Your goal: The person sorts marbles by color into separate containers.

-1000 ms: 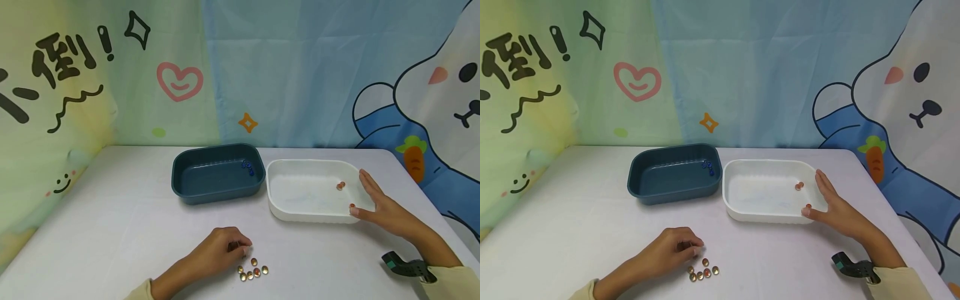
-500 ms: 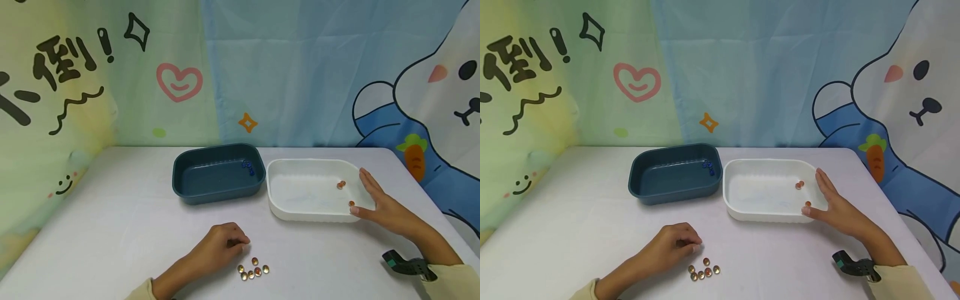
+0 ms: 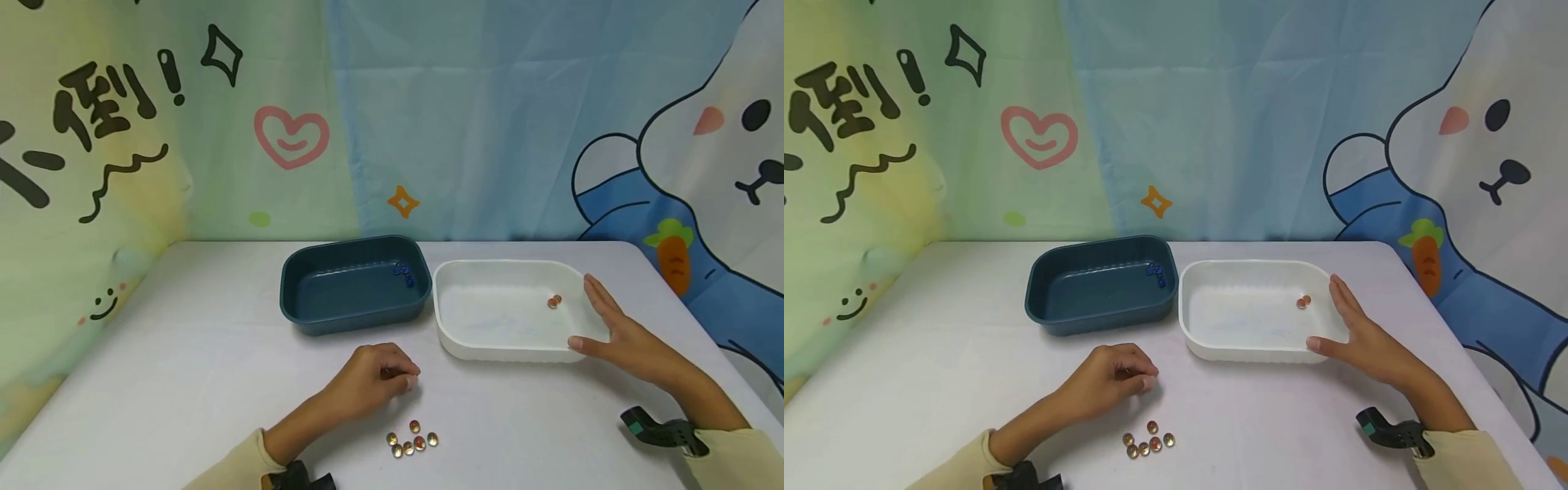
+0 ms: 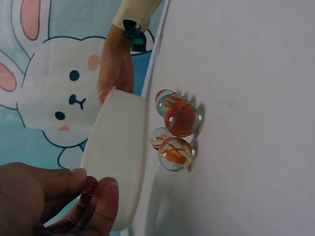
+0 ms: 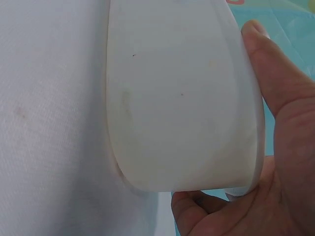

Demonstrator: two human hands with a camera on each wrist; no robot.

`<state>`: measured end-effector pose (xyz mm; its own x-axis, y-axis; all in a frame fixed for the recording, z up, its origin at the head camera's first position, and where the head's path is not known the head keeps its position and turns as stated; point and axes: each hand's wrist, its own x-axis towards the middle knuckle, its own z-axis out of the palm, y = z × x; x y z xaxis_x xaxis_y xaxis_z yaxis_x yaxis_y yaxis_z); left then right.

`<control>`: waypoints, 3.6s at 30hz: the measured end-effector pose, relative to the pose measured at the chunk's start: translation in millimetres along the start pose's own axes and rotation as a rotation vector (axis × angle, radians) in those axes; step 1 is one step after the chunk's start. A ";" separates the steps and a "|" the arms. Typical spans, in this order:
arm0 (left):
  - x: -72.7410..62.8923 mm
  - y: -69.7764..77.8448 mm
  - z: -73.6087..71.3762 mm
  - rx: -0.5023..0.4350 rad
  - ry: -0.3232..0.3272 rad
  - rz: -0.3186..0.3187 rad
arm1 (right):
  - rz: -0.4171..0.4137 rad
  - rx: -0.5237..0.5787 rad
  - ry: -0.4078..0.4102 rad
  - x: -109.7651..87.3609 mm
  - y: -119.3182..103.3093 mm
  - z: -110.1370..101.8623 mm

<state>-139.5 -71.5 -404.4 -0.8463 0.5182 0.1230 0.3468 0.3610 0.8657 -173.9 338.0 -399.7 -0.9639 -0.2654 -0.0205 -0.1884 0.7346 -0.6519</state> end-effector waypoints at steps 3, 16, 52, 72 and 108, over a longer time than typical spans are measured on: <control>6.6 0.5 -1.2 -0.133 -0.007 -0.059 | -0.009 0.001 0.001 0.5 -0.8 -0.1; 31.6 5.3 -2.3 -0.383 -0.022 -0.160 | -0.003 -0.011 0.002 0.8 -0.5 -0.5; 101.8 31.1 4.8 -0.540 0.144 -0.165 | 0.001 -0.002 -0.002 0.7 2.7 -1.2; 131.0 18.9 -8.4 -0.396 0.169 -0.281 | -0.012 -0.001 -0.003 1.6 2.0 0.9; 83.9 44.3 -20.5 -0.314 -0.099 -0.156 | -0.019 -0.025 -0.013 3.6 3.2 -0.1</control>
<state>-203.4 -27.9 -345.8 -0.8310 0.5534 -0.0566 0.0622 0.1936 0.9791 -178.0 339.4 -401.8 -0.9576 -0.2874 -0.0187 -0.2111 0.7446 -0.6333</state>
